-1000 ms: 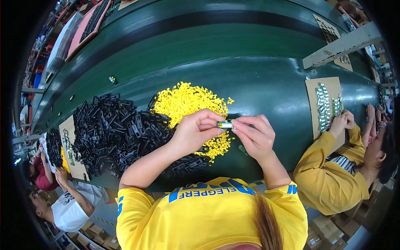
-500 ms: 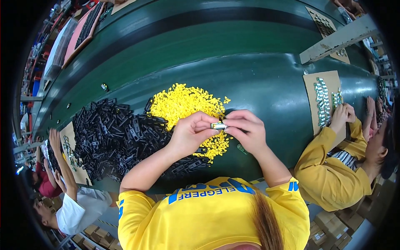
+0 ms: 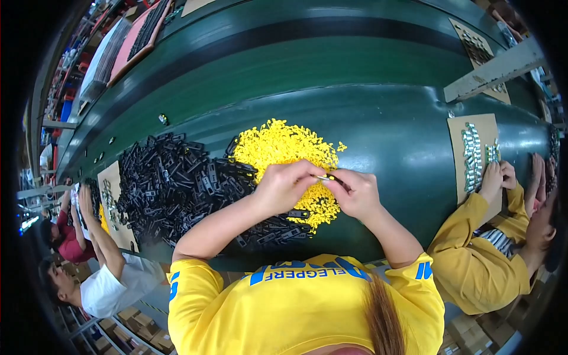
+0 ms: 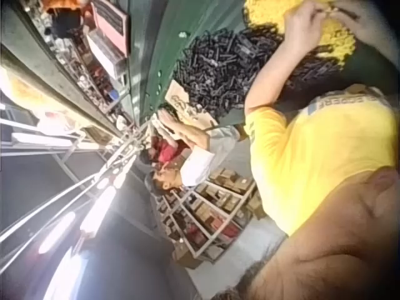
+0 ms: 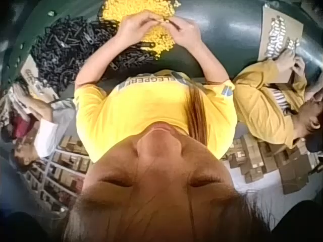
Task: The person assembles and sorts small electronic components by hand, separating yellow parts from black parts on a cardboard sheet.
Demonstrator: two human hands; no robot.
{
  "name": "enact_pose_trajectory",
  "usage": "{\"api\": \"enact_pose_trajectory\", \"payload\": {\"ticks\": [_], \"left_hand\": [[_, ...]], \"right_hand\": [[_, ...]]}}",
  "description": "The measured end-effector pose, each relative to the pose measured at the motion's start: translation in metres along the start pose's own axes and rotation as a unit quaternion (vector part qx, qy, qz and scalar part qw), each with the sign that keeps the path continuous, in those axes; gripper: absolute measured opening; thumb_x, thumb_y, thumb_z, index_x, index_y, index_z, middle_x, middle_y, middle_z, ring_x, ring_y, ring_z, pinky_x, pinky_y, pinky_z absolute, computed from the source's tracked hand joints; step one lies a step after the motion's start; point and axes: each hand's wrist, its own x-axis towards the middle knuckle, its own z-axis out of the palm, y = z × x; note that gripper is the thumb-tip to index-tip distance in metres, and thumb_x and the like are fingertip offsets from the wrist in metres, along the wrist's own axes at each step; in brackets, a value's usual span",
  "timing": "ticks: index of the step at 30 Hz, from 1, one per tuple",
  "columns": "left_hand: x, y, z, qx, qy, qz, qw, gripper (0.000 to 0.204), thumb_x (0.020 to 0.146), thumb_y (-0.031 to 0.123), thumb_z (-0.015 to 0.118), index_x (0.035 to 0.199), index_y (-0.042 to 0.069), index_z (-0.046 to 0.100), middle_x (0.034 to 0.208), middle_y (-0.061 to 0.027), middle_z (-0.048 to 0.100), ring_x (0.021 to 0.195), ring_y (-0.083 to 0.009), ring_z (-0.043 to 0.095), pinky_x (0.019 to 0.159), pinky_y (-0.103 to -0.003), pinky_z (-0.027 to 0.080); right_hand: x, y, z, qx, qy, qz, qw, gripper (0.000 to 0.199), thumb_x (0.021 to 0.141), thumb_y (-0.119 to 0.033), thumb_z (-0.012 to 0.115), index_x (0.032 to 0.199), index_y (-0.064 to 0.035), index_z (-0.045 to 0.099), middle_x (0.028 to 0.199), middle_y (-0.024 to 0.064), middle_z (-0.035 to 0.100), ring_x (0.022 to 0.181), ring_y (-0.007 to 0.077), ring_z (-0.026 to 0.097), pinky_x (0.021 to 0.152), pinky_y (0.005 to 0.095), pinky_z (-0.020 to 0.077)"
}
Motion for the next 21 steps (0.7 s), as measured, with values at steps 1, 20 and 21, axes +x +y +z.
{"api": "enact_pose_trajectory", "payload": {"ticks": [1, 20, 21], "left_hand": [[0.000, 0.001, 0.000, -0.001, -0.003, 0.002, 1.000, 0.019, 0.082, -0.010, 0.069, 0.099, 0.000, 0.068, 0.089, -0.0077, 0.074, 0.079, -0.0149, 0.072, 0.070, -0.023, 0.057], [-0.012, 0.022, 0.021, -0.142, 0.218, -0.005, 0.966, 0.021, 0.082, -0.011, 0.069, 0.101, -0.003, 0.064, 0.094, -0.0128, 0.073, 0.084, -0.0167, 0.071, 0.074, -0.023, 0.056], [-0.012, 0.021, 0.021, -0.139, 0.220, -0.005, 0.965, 0.021, 0.082, -0.011, 0.069, 0.101, -0.003, 0.064, 0.094, -0.0128, 0.073, 0.084, -0.0167, 0.071, 0.074, -0.023, 0.056]], "right_hand": [[0.001, -0.001, 0.000, -0.002, 0.003, 0.002, 1.000, 0.017, 0.080, -0.001, 0.073, 0.097, 0.0013, 0.072, 0.072, 0.0061, 0.068, 0.049, 0.0133, 0.055, 0.050, 0.0227, 0.0456], [0.020, -0.053, 0.030, 0.638, 0.184, 0.251, 0.704, 0.022, 0.091, 0.001, 0.052, 0.109, 0.0040, 0.066, 0.084, 0.0067, 0.061, 0.073, 0.0094, 0.052, 0.069, 0.0232, 0.0457], [0.020, -0.052, 0.032, 0.640, 0.180, 0.250, 0.704, 0.022, 0.091, 0.001, 0.052, 0.109, 0.0040, 0.066, 0.084, 0.0067, 0.061, 0.073, 0.0094, 0.052, 0.069, 0.0232, 0.0457]]}}
